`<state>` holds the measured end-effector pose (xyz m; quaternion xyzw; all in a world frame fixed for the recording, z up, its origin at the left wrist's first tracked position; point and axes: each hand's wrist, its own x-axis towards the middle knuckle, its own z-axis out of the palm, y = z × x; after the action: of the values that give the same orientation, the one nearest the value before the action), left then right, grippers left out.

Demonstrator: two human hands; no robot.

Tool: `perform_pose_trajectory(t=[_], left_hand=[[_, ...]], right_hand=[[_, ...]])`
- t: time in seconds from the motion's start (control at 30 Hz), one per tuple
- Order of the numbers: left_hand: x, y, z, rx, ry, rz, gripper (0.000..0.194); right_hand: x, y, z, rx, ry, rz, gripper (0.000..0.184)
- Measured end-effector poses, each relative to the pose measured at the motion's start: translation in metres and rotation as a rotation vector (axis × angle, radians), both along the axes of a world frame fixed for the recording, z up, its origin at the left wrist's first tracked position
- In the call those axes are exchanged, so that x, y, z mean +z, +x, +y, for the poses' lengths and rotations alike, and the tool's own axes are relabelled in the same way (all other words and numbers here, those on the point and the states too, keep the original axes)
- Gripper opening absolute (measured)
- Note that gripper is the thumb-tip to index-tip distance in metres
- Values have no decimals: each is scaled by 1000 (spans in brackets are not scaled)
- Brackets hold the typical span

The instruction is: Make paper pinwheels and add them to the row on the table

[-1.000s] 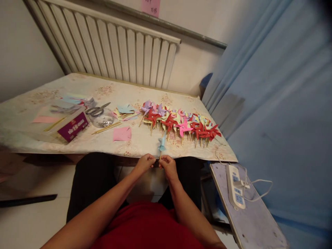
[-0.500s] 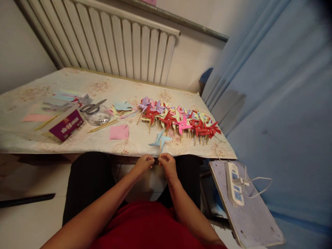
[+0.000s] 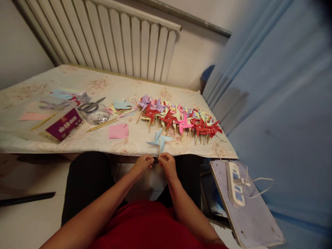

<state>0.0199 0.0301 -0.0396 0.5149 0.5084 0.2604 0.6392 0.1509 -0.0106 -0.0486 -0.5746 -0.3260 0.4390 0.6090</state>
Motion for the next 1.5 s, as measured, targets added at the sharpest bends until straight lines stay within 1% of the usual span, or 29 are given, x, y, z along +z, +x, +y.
perform_pose_trajectory(t=[0.2, 0.37, 0.67, 0.9, 1.03, 1.17, 1.33, 1.4, 1.5], left_hand=[[-1, -1, 1, 18, -5, -30, 23], [3, -2, 1, 13, -8, -43, 22], [8, -7, 3, 25, -17, -23, 25], [14, -16, 9, 86, -3, -72, 27], [16, -21, 12, 174, 10, -93, 27], [18, -26, 17, 291, 82, -96, 27], [26, -31, 25, 386, 259, -70, 28], [31, -34, 28, 410, 308, -52, 29], [40, -37, 33, 408, 379, -37, 33]], right_hand=[[-3, 0, 1, -7, -1, -4, 12], [-2, 0, 1, -13, -11, -9, 13], [-4, 0, 1, -30, -1, -11, 14], [-5, 0, 1, -33, -9, -12, 17], [-6, 0, 1, -28, 1, -8, 16], [-7, 0, 1, -26, 6, -30, 15], [-7, -1, 0, -15, -2, -51, 15], [-6, -2, -1, -3, -8, -76, 15], [-5, -2, -3, 17, -10, -98, 15]])
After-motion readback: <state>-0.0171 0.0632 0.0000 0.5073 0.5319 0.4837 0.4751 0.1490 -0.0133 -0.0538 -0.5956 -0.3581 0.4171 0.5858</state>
